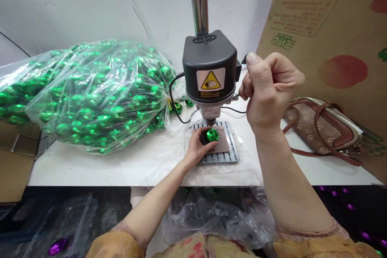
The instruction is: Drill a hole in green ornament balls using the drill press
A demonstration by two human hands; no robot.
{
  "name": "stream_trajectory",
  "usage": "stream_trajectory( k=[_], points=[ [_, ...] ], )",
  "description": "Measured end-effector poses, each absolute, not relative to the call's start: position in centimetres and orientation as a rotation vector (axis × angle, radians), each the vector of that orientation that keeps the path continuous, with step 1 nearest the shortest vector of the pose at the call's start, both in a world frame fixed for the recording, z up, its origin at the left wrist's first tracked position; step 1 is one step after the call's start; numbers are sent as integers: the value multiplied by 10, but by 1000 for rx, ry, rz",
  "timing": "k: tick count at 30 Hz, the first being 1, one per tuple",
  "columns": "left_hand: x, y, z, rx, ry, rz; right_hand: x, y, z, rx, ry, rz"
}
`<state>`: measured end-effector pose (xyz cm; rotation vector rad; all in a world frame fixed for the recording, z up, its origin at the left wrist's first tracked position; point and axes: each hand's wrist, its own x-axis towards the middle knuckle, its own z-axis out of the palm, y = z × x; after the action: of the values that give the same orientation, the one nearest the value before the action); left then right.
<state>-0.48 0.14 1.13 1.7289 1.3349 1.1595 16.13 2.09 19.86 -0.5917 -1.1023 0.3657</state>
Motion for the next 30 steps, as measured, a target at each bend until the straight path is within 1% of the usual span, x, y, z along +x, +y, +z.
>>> stream_trajectory(
  k=[7,11,17,23,30],
  points=[
    [-3,-1,4,1647,1261,1164,163,21,201,-631,-1105,315],
    [-4,0,3,1643,1258,1162,161,14,194,-682,-1136,231],
    [-4,0,-1,1662,1260,1181,157,4,170,-512,-1097,177],
    [-4,1,-3,1686,1260,1178,157,6,158,-401,-1098,130],
    [-5,1,-3,1683,1246,1185,157,8,147,-380,-1065,73]
  ],
)
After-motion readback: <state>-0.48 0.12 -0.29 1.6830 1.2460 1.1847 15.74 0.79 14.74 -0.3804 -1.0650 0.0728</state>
